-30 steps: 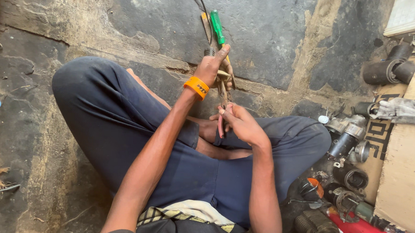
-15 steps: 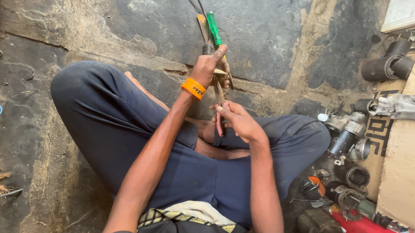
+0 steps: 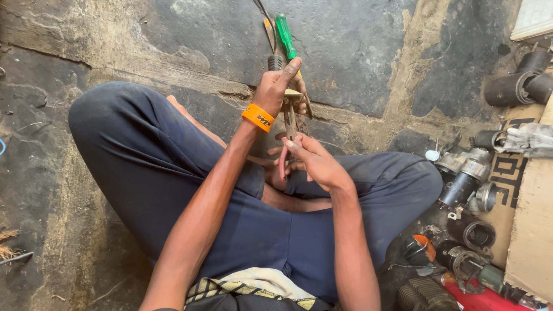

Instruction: The person sits on the floor and uses pliers and a screwdriver to adjust internal components of a small beige electrical box. They repeatedly grip and pull wires, then use the screwdriver to tighten or loosen screws inside the box.

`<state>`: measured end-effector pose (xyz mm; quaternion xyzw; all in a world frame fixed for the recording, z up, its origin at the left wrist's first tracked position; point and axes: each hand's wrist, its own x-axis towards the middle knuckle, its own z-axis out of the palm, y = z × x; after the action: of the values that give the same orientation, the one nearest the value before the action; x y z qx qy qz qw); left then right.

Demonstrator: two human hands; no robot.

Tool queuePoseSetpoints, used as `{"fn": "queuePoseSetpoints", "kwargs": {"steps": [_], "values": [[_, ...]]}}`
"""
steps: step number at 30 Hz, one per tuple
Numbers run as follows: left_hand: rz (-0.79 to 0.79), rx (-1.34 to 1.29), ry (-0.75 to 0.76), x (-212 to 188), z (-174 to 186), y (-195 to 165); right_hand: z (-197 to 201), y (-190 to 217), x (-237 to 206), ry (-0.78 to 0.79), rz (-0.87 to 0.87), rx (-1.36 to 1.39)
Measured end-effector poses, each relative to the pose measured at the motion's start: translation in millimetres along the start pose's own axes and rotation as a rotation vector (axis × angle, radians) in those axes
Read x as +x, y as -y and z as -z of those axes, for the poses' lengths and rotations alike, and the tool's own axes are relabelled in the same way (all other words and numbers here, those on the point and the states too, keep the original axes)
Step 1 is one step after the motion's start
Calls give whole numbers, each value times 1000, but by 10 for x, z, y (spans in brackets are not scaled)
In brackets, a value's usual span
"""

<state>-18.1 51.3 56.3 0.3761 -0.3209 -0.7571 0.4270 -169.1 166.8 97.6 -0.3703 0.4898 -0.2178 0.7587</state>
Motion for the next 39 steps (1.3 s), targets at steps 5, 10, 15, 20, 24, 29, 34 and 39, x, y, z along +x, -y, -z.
{"fn": "queuePoseSetpoints", "kwargs": {"steps": [5,10,15,20,24,29,34,39], "values": [[-16,50,-8,-34,-22,-30,-4,1,-5,16,14,61],[-24,28,24,-41,-13,-33,-2,77,-30,0,-8,47],[-68,-36,117,-44,13,-66,-106,87,-1,96,-33,582],[-35,-172,221,-81,63,-166,-135,91,-9,164,-13,629],[-58,-164,329,-86,69,-184,-118,124,-54,198,2,657],[31,62,103,-5,69,-52,-258,118,9,16,-5,430],[104,122,-125,70,182,81,-404,91,119,-346,-38,-131],[134,140,-262,86,231,117,-418,92,140,-560,210,-711]]}}
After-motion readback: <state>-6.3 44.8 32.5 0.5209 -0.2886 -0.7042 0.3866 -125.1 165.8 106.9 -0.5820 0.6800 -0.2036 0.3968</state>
